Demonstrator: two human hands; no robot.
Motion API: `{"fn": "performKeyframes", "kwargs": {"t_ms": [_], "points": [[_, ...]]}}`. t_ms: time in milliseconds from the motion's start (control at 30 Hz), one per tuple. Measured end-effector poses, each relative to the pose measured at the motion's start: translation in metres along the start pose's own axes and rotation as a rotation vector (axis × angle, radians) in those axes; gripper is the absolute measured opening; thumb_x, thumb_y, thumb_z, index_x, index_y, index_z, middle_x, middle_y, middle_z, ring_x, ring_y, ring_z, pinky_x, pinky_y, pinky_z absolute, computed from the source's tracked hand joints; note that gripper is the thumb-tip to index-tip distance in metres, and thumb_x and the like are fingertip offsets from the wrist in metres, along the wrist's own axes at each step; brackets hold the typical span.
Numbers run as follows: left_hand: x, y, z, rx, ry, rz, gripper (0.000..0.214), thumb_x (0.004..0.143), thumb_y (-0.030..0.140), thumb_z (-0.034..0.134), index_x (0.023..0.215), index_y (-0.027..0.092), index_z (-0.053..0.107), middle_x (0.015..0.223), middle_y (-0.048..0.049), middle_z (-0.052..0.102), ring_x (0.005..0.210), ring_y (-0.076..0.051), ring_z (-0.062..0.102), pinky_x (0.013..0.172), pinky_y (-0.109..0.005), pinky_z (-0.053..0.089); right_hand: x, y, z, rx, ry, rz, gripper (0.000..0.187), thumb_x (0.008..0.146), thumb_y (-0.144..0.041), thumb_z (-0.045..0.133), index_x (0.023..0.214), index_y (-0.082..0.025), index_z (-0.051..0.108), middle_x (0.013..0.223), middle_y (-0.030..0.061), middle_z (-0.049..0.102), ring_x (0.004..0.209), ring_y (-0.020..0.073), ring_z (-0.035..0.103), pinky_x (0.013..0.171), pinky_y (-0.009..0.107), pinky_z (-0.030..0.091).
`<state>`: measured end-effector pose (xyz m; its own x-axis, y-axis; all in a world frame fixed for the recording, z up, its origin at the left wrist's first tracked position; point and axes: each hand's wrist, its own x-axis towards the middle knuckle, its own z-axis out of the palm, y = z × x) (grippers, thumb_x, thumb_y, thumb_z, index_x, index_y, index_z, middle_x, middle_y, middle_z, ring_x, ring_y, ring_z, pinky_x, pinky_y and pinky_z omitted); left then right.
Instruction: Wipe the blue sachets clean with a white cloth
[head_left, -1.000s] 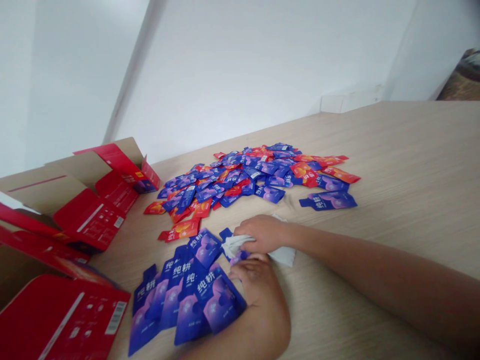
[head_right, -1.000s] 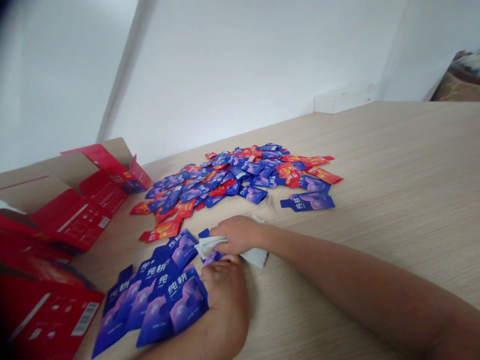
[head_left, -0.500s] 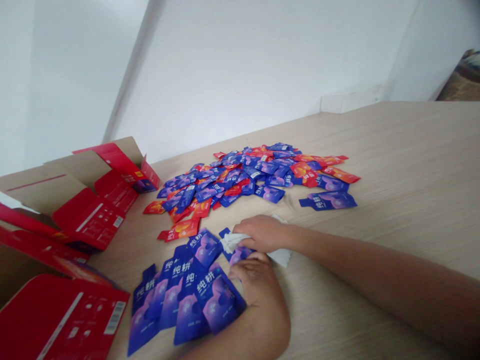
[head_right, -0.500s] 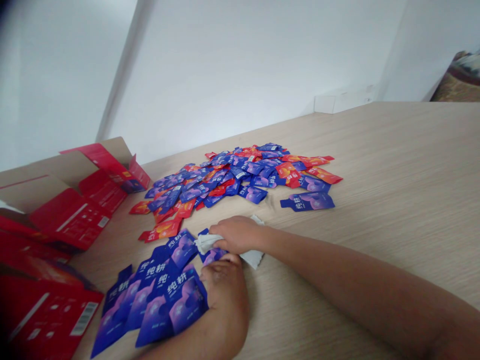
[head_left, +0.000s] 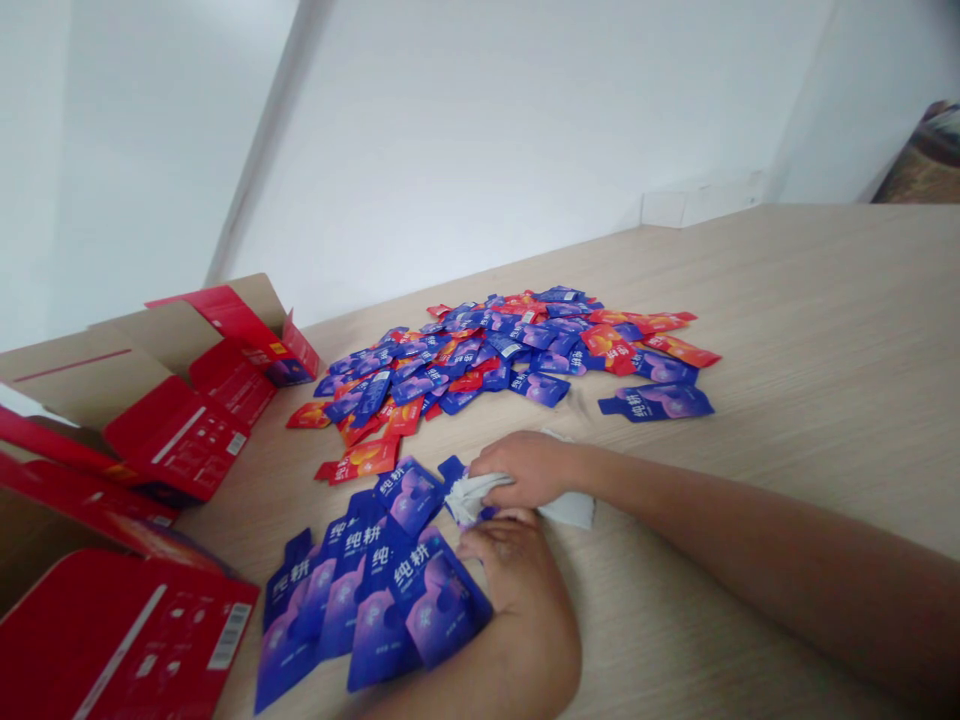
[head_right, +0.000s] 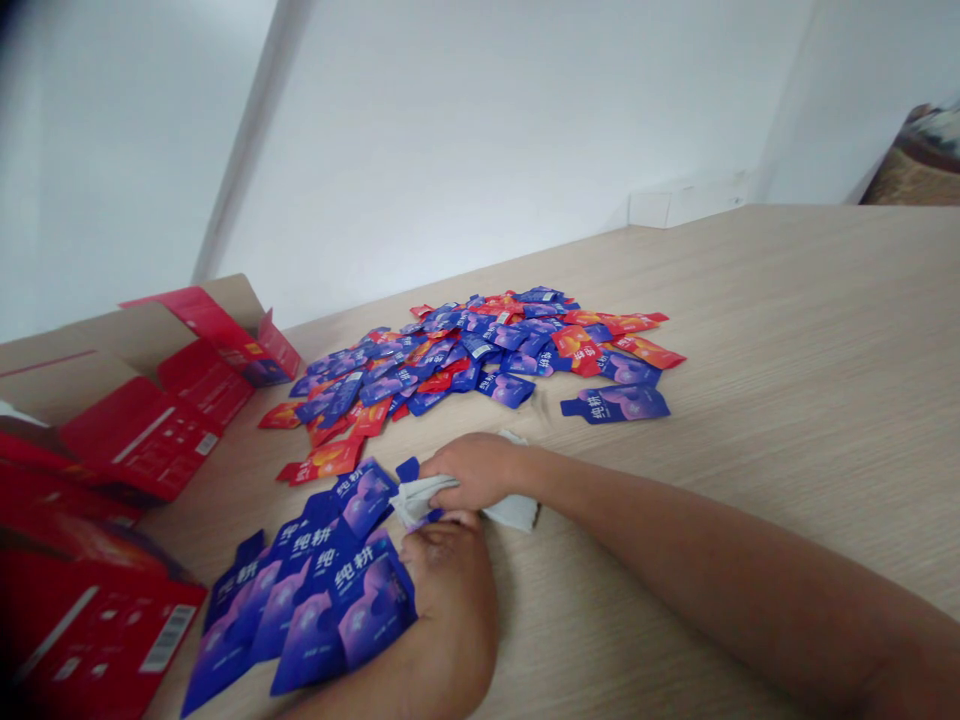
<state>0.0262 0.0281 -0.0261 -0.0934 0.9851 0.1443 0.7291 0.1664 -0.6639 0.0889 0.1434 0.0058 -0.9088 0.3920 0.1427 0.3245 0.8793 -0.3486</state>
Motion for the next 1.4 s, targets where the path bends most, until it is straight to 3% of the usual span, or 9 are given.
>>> {"fn": "performKeyframes", "kwargs": {"t_ms": [267, 600, 1000, 1400], "points": [[-0.001, -0.002, -0.005, 0.038, -0.016, 0.013, 0.033, 0.077, -0.003, 0.031, 0.092, 0.006, 0.06, 0.082, -0.0237, 0.069, 0.07, -0.033, 0.066, 0.063, -0.041, 0.04, 0.004, -0.005, 0.008, -0.096, 0.08, 0.179, 0.033, 0.083, -0.043, 0.048, 0.107, -0.021, 0.056, 0.097, 0.0071, 0.065, 0.087, 0.0218, 0.059, 0.068, 0.03, 0.038], [0.002, -0.002, -0.008, -0.029, -0.102, 0.001, 0.041, 0.078, -0.003, 0.028, 0.094, 0.009, 0.063, 0.081, -0.0209, 0.069, 0.074, -0.033, 0.065, 0.065, -0.042, 0.042, -0.001, -0.001, 0.0, -0.035, -0.003, -0.026, 0.025, 0.081, -0.039, 0.049, 0.095, -0.022, 0.061, 0.09, 0.0027, 0.066, 0.081, 0.0187, 0.06, 0.062, 0.027, 0.037], [0.0, -0.003, -0.008, 0.056, -0.042, 0.0, 0.037, 0.075, -0.004, 0.03, 0.094, 0.007, 0.061, 0.079, -0.0221, 0.069, 0.07, -0.032, 0.066, 0.064, -0.04, 0.04, 0.003, -0.002, 0.008, -0.083, 0.088, 0.12, 0.033, 0.083, -0.041, 0.048, 0.106, -0.021, 0.057, 0.099, 0.0065, 0.066, 0.088, 0.0214, 0.059, 0.068, 0.03, 0.038], [-0.001, -0.002, -0.007, 0.031, -0.021, 0.011, 0.039, 0.076, -0.003, 0.03, 0.094, 0.007, 0.064, 0.078, -0.0199, 0.068, 0.073, -0.032, 0.065, 0.064, -0.043, 0.042, -0.001, -0.001, -0.001, 0.005, 0.001, -0.019, 0.023, 0.08, -0.037, 0.05, 0.091, -0.021, 0.062, 0.088, 0.0021, 0.067, 0.079, 0.0175, 0.06, 0.061, 0.025, 0.036]]}}
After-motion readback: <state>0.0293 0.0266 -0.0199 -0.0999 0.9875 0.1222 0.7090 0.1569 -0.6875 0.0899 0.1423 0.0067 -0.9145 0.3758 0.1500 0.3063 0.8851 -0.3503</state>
